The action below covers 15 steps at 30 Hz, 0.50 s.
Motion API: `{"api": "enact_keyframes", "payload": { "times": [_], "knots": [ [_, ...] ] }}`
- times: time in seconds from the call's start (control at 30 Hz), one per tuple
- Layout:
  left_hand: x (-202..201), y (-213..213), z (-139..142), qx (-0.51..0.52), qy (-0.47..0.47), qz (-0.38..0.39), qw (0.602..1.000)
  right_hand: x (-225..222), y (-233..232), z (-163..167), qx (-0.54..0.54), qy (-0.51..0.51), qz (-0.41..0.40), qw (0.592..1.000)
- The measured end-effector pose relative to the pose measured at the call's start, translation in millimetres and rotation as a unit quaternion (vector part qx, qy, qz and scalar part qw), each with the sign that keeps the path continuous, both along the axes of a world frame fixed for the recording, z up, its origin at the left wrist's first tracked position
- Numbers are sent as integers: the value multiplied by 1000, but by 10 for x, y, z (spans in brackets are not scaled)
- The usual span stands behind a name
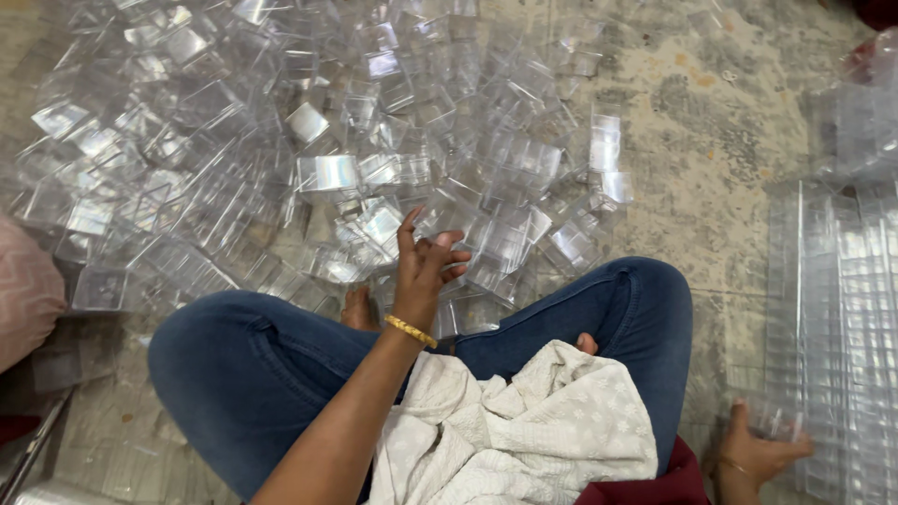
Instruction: The person sits on the floor and repeatedly picks up small clear plastic container halves, snaps them together to form complete boxes, and places the assembled units into a growing stack. The person handles the containers by hand without tools.
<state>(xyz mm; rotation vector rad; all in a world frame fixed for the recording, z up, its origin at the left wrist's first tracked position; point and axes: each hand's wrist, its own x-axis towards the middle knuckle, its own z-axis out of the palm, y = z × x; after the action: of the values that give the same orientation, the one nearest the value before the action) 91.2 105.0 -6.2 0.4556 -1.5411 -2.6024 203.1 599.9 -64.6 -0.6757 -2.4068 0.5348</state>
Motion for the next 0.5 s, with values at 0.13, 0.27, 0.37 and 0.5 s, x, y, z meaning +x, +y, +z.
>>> {"api": "enact_keyframes", "payload": {
  "times": [0.13, 0.27, 0.37, 0.5],
  "knots": [
    [-24, 10, -16, 13, -3, 3, 1000, 35, -31, -59, -143, -52, -67, 986],
    [-43, -50, 111, 18, 8, 25, 999, 163, 30, -94, -35, -15, -47, 998],
    [-29, -238, 300, 11, -3, 49, 999, 125, 69, -62, 67, 56, 5, 996],
    [69, -531, 542, -26, -1, 69, 997, -320, -153, 351, 44, 91, 86, 991]
  ]
}}
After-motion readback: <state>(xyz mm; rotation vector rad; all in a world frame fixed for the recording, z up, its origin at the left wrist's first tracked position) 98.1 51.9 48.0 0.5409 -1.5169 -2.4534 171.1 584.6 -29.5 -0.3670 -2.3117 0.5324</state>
